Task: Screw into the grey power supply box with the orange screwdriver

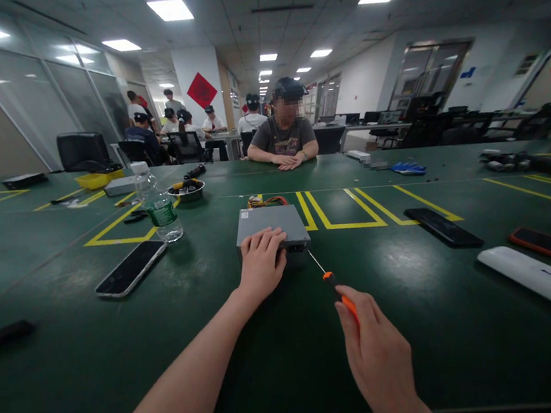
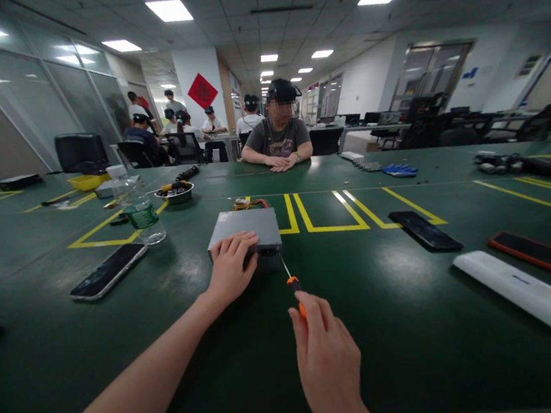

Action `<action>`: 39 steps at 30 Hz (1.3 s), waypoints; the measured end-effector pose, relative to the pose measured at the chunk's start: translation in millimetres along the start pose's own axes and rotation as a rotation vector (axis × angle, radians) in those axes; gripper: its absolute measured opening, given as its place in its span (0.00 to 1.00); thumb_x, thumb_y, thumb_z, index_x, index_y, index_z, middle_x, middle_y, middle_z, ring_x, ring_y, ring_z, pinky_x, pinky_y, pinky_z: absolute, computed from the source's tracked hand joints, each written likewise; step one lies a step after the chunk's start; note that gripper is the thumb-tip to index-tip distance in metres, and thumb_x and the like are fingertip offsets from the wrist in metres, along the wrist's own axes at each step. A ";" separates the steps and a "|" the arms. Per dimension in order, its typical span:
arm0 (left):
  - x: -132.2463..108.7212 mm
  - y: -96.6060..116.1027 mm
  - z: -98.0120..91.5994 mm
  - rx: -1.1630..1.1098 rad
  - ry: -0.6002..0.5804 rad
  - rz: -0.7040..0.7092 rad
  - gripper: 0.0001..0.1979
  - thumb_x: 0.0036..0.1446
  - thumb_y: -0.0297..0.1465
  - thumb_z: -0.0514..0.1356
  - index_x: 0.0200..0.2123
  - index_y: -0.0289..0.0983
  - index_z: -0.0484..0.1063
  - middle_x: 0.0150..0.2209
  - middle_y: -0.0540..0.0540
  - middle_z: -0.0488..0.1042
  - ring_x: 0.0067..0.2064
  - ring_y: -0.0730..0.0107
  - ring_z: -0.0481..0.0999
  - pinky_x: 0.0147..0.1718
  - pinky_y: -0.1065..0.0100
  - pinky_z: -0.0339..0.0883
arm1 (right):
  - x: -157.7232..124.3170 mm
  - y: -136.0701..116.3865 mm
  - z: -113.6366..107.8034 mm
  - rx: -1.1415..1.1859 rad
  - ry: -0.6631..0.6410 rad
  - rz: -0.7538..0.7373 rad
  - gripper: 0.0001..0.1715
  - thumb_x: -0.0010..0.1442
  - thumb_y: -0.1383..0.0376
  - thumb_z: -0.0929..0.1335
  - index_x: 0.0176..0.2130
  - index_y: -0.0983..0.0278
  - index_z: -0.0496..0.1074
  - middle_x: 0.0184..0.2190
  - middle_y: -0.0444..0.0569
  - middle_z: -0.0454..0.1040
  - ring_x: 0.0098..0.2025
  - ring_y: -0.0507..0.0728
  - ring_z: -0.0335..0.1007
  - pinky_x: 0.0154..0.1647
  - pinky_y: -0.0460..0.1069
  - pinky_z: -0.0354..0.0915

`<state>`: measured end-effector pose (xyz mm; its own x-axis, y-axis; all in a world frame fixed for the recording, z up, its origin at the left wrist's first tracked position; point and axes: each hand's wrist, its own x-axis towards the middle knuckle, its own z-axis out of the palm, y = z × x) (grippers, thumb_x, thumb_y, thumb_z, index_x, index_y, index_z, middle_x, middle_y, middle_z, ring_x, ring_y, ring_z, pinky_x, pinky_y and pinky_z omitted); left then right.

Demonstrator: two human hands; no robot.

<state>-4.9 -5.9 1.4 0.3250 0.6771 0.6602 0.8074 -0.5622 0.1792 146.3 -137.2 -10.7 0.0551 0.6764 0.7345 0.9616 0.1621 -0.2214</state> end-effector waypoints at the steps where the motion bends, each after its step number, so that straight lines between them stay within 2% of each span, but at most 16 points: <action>1: -0.1 0.1 0.3 0.000 0.000 -0.002 0.13 0.57 0.30 0.52 0.47 0.43 0.64 0.52 0.49 0.68 0.55 0.63 0.62 0.51 0.57 0.52 | -0.4 -0.9 0.1 0.012 0.004 -0.010 0.17 0.64 0.60 0.54 0.46 0.66 0.63 0.42 0.57 0.70 0.36 0.57 0.72 0.27 0.49 0.70; 3: -0.3 0.3 1.1 0.001 0.001 -0.004 0.13 0.57 0.30 0.52 0.47 0.43 0.64 0.52 0.49 0.68 0.55 0.63 0.62 0.51 0.56 0.52 | -1.2 -4.0 1.6 0.030 0.023 -0.062 0.16 0.64 0.63 0.55 0.48 0.66 0.61 0.47 0.61 0.66 0.45 0.60 0.69 0.36 0.53 0.71; 5: -0.4 0.4 1.8 0.003 0.003 -0.004 0.14 0.56 0.29 0.52 0.46 0.43 0.65 0.52 0.49 0.68 0.55 0.63 0.62 0.51 0.56 0.52 | -1.6 -6.4 3.3 0.036 0.025 -0.107 0.16 0.63 0.66 0.54 0.48 0.66 0.61 0.47 0.60 0.67 0.46 0.60 0.69 0.38 0.54 0.70; 8: -0.1 0.2 2.0 0.009 0.003 -0.003 0.14 0.56 0.29 0.52 0.46 0.43 0.65 0.52 0.49 0.68 0.55 0.63 0.62 0.51 0.56 0.52 | -0.9 -5.8 3.0 0.024 0.012 -0.059 0.15 0.65 0.63 0.54 0.46 0.66 0.62 0.37 0.55 0.72 0.33 0.56 0.74 0.27 0.49 0.70; 10: 0.3 0.1 1.8 0.012 0.001 -0.002 0.14 0.57 0.30 0.52 0.47 0.43 0.64 0.52 0.49 0.68 0.55 0.63 0.62 0.51 0.56 0.52 | -0.6 -4.6 1.8 0.021 0.007 -0.017 0.17 0.65 0.60 0.54 0.45 0.67 0.62 0.32 0.53 0.73 0.26 0.54 0.72 0.21 0.47 0.68; 11: 0.4 0.1 1.7 0.014 0.000 -0.002 0.14 0.57 0.30 0.52 0.47 0.43 0.64 0.52 0.49 0.68 0.55 0.63 0.62 0.51 0.56 0.52 | -0.8 -4.5 1.5 0.029 0.004 -0.013 0.17 0.65 0.59 0.54 0.45 0.67 0.62 0.33 0.54 0.73 0.27 0.54 0.73 0.22 0.47 0.69; 13: 0.4 0.3 1.6 0.016 0.000 -0.001 0.13 0.57 0.30 0.52 0.47 0.43 0.64 0.52 0.50 0.68 0.55 0.63 0.62 0.51 0.56 0.52 | -2.1 -6.2 2.5 0.057 0.005 -0.036 0.17 0.64 0.61 0.55 0.47 0.68 0.61 0.43 0.60 0.70 0.39 0.58 0.73 0.31 0.51 0.71; 16: 0.2 0.9 1.5 0.016 0.005 -0.004 0.14 0.56 0.29 0.52 0.46 0.43 0.64 0.52 0.50 0.68 0.55 0.63 0.62 0.50 0.56 0.52 | -4.5 -10.7 6.8 0.085 0.011 -0.115 0.16 0.63 0.67 0.55 0.50 0.67 0.60 0.52 0.62 0.64 0.52 0.61 0.65 0.42 0.56 0.70; 18: 0.1 1.2 1.4 0.012 0.006 -0.007 0.14 0.56 0.29 0.52 0.46 0.43 0.65 0.52 0.49 0.68 0.55 0.63 0.62 0.51 0.56 0.52 | -4.7 -11.9 8.4 0.080 0.013 -0.123 0.15 0.63 0.68 0.55 0.49 0.66 0.61 0.49 0.60 0.67 0.49 0.59 0.68 0.40 0.54 0.70; 22: 0.4 1.4 1.9 0.006 0.003 0.001 0.14 0.56 0.29 0.52 0.47 0.43 0.65 0.52 0.48 0.68 0.55 0.62 0.62 0.51 0.56 0.52 | -1.3 -8.8 3.6 0.097 0.033 -0.008 0.15 0.64 0.63 0.55 0.47 0.66 0.61 0.39 0.56 0.73 0.35 0.56 0.74 0.29 0.49 0.71; 24: 0.5 1.2 2.7 0.009 0.015 0.000 0.14 0.56 0.29 0.52 0.46 0.44 0.65 0.52 0.49 0.69 0.55 0.62 0.62 0.50 0.56 0.51 | 0.0 -8.2 0.5 0.112 0.011 -0.003 0.16 0.64 0.62 0.55 0.47 0.66 0.61 0.40 0.56 0.73 0.35 0.56 0.74 0.29 0.48 0.71; 27: 0.7 0.2 4.7 0.009 0.023 0.015 0.14 0.56 0.29 0.53 0.47 0.44 0.64 0.51 0.49 0.69 0.54 0.63 0.63 0.50 0.56 0.52 | -0.2 -9.7 0.4 0.093 -0.002 -0.058 0.15 0.64 0.64 0.55 0.46 0.66 0.62 0.46 0.59 0.70 0.42 0.57 0.72 0.33 0.50 0.71; 30: 1.2 -0.9 6.5 0.013 0.038 0.017 0.14 0.56 0.29 0.53 0.46 0.44 0.64 0.51 0.49 0.69 0.54 0.62 0.63 0.50 0.56 0.52 | -1.2 -8.6 2.0 0.099 0.019 -0.010 0.14 0.64 0.65 0.55 0.43 0.67 0.64 0.39 0.56 0.74 0.36 0.56 0.74 0.30 0.48 0.71; 33: 2.0 -1.2 7.0 0.012 0.042 0.024 0.14 0.55 0.29 0.53 0.46 0.44 0.65 0.51 0.49 0.69 0.54 0.61 0.64 0.49 0.56 0.52 | -1.6 -2.2 -3.2 0.200 -0.007 0.052 0.13 0.64 0.65 0.55 0.44 0.66 0.63 0.34 0.51 0.75 0.31 0.53 0.75 0.29 0.46 0.70; 36: 2.1 -1.0 7.2 0.018 0.038 0.024 0.14 0.56 0.29 0.53 0.47 0.44 0.64 0.51 0.49 0.69 0.54 0.61 0.64 0.49 0.55 0.52 | 2.0 13.1 -14.6 0.296 0.019 0.012 0.12 0.64 0.68 0.56 0.45 0.64 0.62 0.40 0.52 0.73 0.39 0.52 0.73 0.35 0.46 0.69; 39: 1.7 -1.2 8.1 0.023 0.035 0.028 0.14 0.56 0.30 0.52 0.47 0.44 0.64 0.51 0.48 0.69 0.54 0.60 0.64 0.49 0.55 0.52 | 14.1 44.6 -22.4 0.242 0.031 0.012 0.13 0.63 0.67 0.57 0.48 0.64 0.61 0.42 0.53 0.71 0.43 0.54 0.71 0.41 0.50 0.68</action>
<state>-1.3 -0.3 -3.6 0.3305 0.6441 0.6899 0.8096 -0.5692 0.1435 196.0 -136.5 4.2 0.0782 0.6575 0.7494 0.8684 0.3243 -0.3751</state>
